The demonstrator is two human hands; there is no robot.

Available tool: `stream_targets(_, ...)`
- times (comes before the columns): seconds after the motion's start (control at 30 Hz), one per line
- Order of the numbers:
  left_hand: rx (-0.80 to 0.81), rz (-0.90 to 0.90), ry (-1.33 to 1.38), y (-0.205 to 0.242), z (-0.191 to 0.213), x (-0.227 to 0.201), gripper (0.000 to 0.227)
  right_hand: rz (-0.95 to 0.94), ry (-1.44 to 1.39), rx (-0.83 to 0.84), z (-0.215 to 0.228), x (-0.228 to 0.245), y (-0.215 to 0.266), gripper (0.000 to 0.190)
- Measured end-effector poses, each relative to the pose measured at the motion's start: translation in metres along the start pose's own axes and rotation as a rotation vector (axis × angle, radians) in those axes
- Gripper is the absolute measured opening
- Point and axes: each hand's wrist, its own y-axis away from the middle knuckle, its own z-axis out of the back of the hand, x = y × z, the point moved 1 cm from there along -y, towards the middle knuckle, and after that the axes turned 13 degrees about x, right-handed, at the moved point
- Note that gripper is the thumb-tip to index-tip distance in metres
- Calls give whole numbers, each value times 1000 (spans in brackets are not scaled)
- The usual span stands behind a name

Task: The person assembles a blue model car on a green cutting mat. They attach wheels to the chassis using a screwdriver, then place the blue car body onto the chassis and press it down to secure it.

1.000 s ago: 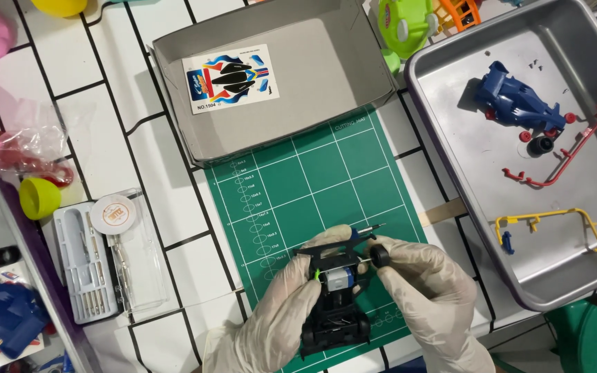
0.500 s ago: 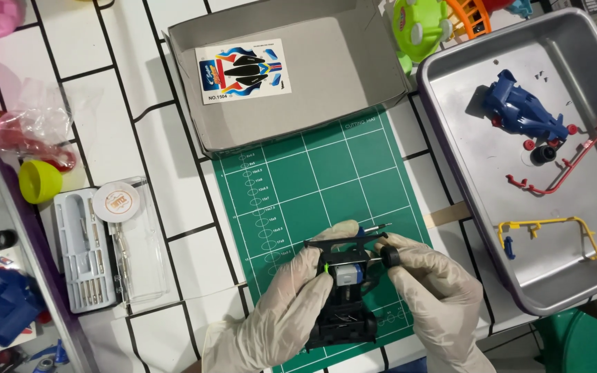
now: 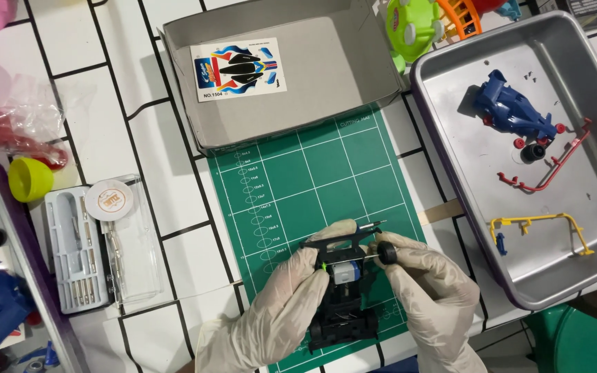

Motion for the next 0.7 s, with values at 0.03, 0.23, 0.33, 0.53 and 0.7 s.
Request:
stream_targets(0.03, 62, -31, 179, -16, -2, -38, 55, -24, -16, 3, 0, 0, -1, 16)
stream_targets(0.23, 131, -45, 304, -29, -1, -69, 65, -85, 30, -39, -4, 1, -6, 13)
stream_targets(0.33, 139, -41, 121, -13, 1, -35, 60, -68, 22, -34, -4, -1, -6, 12)
stream_targets(0.53, 143, -29, 493, -32, 0, -64, 55, -51, 63, -39, -4, 0, -8, 12)
stream_targets(0.7, -22, -91, -388, 16, 6, 46, 62, -11, 79, -35, -5, 2, -8, 12)
